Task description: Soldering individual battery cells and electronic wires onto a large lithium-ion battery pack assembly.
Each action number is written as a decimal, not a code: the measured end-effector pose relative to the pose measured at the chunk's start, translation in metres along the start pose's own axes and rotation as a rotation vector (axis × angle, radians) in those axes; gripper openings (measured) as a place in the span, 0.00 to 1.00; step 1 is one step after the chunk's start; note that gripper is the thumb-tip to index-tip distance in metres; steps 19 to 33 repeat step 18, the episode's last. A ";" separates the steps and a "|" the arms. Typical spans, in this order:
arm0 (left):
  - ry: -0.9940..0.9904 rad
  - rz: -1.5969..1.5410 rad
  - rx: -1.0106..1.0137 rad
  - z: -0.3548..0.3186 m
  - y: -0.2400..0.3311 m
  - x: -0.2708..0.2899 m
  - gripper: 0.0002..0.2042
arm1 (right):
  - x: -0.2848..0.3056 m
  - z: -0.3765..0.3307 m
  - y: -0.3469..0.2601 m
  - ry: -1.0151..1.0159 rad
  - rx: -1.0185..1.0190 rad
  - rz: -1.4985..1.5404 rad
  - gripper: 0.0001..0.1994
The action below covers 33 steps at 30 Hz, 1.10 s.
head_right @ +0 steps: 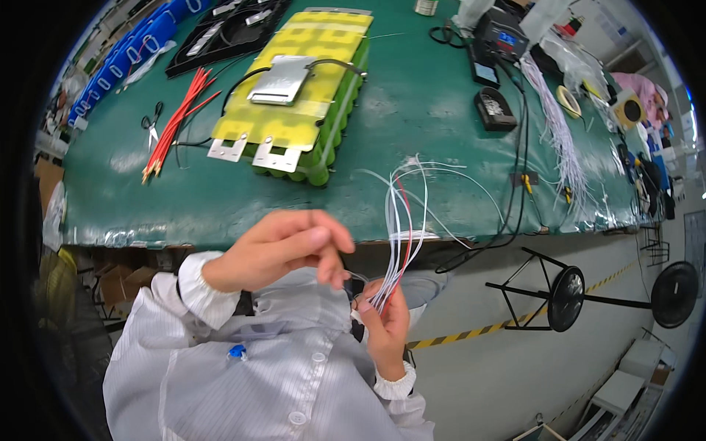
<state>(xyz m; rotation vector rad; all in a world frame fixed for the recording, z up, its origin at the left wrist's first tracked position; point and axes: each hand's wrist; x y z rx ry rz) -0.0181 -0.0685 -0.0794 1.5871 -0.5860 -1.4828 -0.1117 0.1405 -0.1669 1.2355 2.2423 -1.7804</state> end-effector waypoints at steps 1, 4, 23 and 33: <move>-0.006 0.001 -0.001 -0.006 0.002 -0.004 0.17 | 0.001 -0.003 0.004 0.030 -0.017 0.028 0.08; 0.084 0.155 -0.155 -0.025 0.006 -0.011 0.19 | 0.008 -0.006 0.015 0.037 -0.066 0.018 0.08; 0.441 0.142 -0.327 -0.025 0.017 0.005 0.36 | -0.012 0.035 -0.016 -0.059 -0.158 -0.046 0.19; 0.441 0.142 -0.327 -0.025 0.017 0.005 0.36 | -0.012 0.035 -0.016 -0.059 -0.158 -0.046 0.19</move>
Point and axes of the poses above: each hand's wrist, its own z-axis towards the middle knuckle, its own x-axis out of the back of the hand, y = z × x, and after that the axes turned 15 degrees about -x, right-handed
